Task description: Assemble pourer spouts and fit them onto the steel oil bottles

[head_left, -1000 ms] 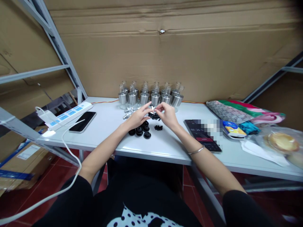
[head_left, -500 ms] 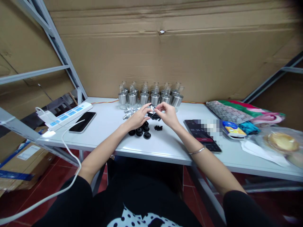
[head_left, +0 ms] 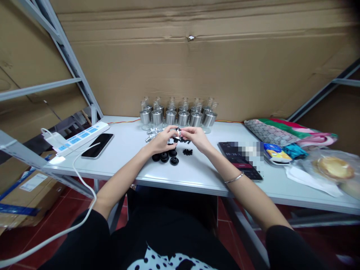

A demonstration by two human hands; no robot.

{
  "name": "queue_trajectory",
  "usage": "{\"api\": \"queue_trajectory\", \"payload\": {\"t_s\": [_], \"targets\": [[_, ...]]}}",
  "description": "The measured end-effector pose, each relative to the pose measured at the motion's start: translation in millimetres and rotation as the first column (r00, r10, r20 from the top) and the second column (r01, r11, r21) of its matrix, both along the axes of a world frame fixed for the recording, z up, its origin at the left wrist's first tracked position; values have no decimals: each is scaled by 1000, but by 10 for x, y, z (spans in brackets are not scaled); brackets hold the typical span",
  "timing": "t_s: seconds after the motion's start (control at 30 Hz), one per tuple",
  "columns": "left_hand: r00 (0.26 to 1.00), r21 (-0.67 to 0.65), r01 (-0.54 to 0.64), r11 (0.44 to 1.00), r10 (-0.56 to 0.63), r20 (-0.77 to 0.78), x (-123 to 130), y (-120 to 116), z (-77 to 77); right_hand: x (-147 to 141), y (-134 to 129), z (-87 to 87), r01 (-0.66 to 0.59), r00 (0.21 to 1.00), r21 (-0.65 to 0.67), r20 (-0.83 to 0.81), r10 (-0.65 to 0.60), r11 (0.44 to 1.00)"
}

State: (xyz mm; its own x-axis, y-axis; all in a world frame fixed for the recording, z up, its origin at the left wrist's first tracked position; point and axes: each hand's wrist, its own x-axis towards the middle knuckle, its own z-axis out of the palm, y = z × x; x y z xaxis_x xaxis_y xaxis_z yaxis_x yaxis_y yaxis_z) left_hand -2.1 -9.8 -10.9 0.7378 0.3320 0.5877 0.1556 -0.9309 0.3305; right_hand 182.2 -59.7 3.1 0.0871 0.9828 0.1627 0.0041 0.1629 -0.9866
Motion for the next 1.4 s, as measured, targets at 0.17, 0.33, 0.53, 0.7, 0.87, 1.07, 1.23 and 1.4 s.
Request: {"api": "queue_trajectory", "payload": {"t_s": [0.17,0.33,0.53,0.7,0.87,1.07,1.23,1.4], "targets": [[999,44,-20,999,18,40,1,9,4,-13,-22,7,-3,1000,16,-17,3,1000],[998,60,-50,997,48,32,-19,41,17,-89,-56,-6,-38,999,34,-1,38,999],[997,14,-71,997,71,15,-19,48,-13,-156,-64,-16,-11,992,163,123,-10,987],[994,-68,-98,993,101,45,-11,-6,0,-129,-67,16,20,993,171,114,-40,985],[994,-62,-105,993,107,33,-25,-18,31,-109,-57,9,-9,999,127,38,4,992],[993,-70,-111,991,114,39,-33,1,18,-92,-31,-33,-61,998,85,-11,62,994],[991,-64,-128,990,131,37,-24,16,4,-90,-18,-33,-37,998,121,47,31,992],[990,-24,-136,990,136,35,-18,28,-6,-128,-38,-18,47,997,158,57,-57,986]]}}
